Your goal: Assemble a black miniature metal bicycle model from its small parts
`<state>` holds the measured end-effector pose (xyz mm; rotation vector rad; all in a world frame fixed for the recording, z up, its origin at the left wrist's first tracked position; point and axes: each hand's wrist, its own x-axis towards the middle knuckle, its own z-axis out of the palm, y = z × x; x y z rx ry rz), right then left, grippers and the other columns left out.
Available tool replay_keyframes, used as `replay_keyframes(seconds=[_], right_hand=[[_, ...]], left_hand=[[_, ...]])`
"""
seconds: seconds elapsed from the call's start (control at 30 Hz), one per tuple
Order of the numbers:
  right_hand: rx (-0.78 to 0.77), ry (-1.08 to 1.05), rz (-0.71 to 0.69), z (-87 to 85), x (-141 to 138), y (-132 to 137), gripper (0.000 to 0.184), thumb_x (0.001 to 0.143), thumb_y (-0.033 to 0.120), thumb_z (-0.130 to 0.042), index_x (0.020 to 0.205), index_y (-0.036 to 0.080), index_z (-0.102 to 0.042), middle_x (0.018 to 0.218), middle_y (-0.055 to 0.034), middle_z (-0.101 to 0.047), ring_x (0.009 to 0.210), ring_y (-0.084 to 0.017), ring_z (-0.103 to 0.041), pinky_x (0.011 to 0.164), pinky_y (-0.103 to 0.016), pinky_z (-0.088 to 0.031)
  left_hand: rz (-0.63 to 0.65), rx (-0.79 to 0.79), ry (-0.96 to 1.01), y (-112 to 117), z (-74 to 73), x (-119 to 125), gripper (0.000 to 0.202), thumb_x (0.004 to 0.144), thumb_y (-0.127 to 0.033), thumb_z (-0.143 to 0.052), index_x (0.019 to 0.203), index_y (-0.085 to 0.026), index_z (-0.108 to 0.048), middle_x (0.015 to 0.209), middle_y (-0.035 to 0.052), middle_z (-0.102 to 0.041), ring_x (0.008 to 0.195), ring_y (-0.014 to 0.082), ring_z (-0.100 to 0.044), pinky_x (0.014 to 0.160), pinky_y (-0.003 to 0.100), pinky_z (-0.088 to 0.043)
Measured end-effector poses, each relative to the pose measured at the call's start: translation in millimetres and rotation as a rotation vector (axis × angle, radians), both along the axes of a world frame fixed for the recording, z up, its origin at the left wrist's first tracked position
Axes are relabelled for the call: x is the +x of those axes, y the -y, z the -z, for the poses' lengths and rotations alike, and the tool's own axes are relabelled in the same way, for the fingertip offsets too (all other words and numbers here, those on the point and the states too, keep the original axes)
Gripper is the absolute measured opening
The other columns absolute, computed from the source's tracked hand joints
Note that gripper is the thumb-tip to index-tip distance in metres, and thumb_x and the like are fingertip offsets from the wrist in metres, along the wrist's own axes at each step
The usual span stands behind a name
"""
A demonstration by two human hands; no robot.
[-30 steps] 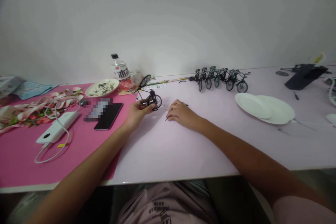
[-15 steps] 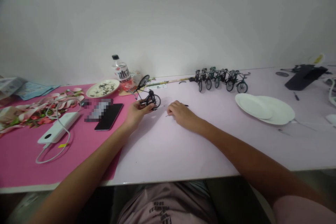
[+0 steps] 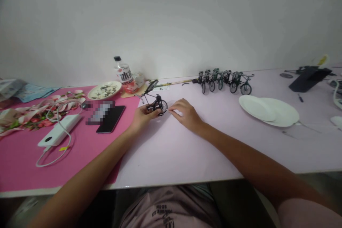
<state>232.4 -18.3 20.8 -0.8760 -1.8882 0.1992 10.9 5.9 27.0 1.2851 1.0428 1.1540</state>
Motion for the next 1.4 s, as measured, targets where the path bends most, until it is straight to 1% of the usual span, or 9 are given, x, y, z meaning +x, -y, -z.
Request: replay_keyframes(seconds=[0.1, 0.37, 0.53, 0.67, 0.87, 1.0, 1.1, 1.3, 1.4], right_hand=[[0.016, -0.019, -0.037, 1.0, -0.3, -0.2, 0.016, 0.096, 0.039, -0.068, 0.096, 0.029, -0.08, 0.092, -0.0081, -0.077, 0.093, -0.027, -0.066, 0.087, -0.048, -0.056], [-0.038, -0.01, -0.064, 4.3, 0.5, -0.7, 0.016, 0.095, 0.042, -0.071, 0.093, 0.03, -0.081, 0.092, -0.0074, -0.078, 0.093, -0.027, -0.066, 0.088, -0.048, -0.056], [-0.051, 0.003, -0.052, 3.2, -1.1, 0.6, 0.015, 0.095, 0.042, -0.071, 0.092, 0.03, -0.081, 0.092, -0.0071, -0.079, 0.093, -0.028, -0.067, 0.088, -0.048, -0.056], [-0.034, -0.02, -0.057, 3.0, -1.2, 1.0, 0.017, 0.091, 0.046, -0.075, 0.089, 0.03, -0.081, 0.088, -0.0071, -0.078, 0.089, -0.027, -0.067, 0.086, -0.047, -0.056], [-0.056, -0.016, 0.019, 4.6, -0.5, 1.0, 0.022, 0.09, 0.051, -0.075, 0.086, 0.029, -0.08, 0.088, -0.0076, -0.078, 0.088, -0.027, -0.068, 0.079, -0.045, -0.058], [0.002, 0.035, -0.001, 3.4, 0.3, 1.7, 0.018, 0.094, 0.044, -0.072, 0.09, 0.028, -0.081, 0.089, -0.0071, -0.079, 0.089, -0.026, -0.069, 0.083, -0.045, -0.058], [0.071, 0.116, -0.024, -0.3, 1.9, 2.5, 0.016, 0.098, 0.036, -0.067, 0.095, 0.029, -0.081, 0.093, -0.0054, -0.08, 0.091, -0.025, -0.071, 0.087, -0.044, -0.059], [0.371, 0.279, 0.024, -6.3, 4.9, 2.1, 0.018, 0.1, 0.02, -0.062, 0.098, 0.022, -0.08, 0.092, -0.0055, -0.081, 0.089, -0.022, -0.074, 0.081, -0.038, -0.064], [0.406, 0.325, 0.043, -5.5, 5.0, 2.4, 0.018, 0.1, 0.019, -0.062, 0.099, 0.022, -0.08, 0.093, -0.0051, -0.081, 0.088, -0.021, -0.076, 0.079, -0.037, -0.065]], left_hand=[[0.024, 0.005, -0.017, 4.1, 1.5, 3.7, 0.059, 0.059, -0.045, -0.096, 0.102, -0.011, -0.075, 0.091, 0.0096, -0.08, 0.078, 0.0191, -0.072, 0.077, 0.032, -0.059], [0.057, -0.009, -0.031, 9.9, 1.5, 8.5, 0.054, 0.06, -0.042, -0.095, 0.099, -0.011, -0.075, 0.083, 0.0087, -0.078, 0.07, 0.0184, -0.07, 0.07, 0.031, -0.056], [0.062, 0.018, -0.042, 10.8, 2.5, 9.0, 0.053, 0.061, -0.043, -0.095, 0.099, -0.013, -0.076, 0.085, 0.0089, -0.079, 0.075, 0.0218, -0.073, 0.071, 0.032, -0.058], [0.056, 0.063, -0.068, 13.0, 2.7, 10.2, 0.051, 0.063, -0.044, -0.094, 0.1, -0.013, -0.077, 0.086, 0.0087, -0.079, 0.077, 0.0231, -0.073, 0.072, 0.033, -0.059], [0.026, 0.146, -0.113, 17.1, 0.4, 12.4, 0.045, 0.068, -0.043, -0.09, 0.101, -0.014, -0.078, 0.095, 0.009, -0.08, 0.084, 0.0232, -0.074, 0.076, 0.032, -0.059], [0.009, 0.187, -0.126, 17.3, -1.2, 11.9, 0.042, 0.071, -0.042, -0.088, 0.102, -0.015, -0.078, 0.098, 0.009, -0.08, 0.086, 0.023, -0.074, 0.08, 0.032, -0.059], [-0.001, 0.202, -0.147, 17.6, -2.5, 12.1, 0.042, 0.071, -0.042, -0.088, 0.102, -0.015, -0.078, 0.096, 0.008, -0.08, 0.085, 0.0223, -0.074, 0.079, 0.032, -0.059], [-0.022, 0.245, -0.197, 20.6, -3.8, 14.7, 0.044, 0.072, -0.044, -0.085, 0.104, -0.013, -0.078, 0.094, 0.0068, -0.08, 0.08, 0.0199, -0.072, 0.075, 0.029, -0.057], [-0.039, 0.269, -0.251, 20.6, -4.6, 13.9, 0.044, 0.073, -0.043, -0.084, 0.105, -0.014, -0.079, 0.091, 0.0052, -0.08, 0.077, 0.0188, -0.071, 0.071, 0.026, -0.056]])
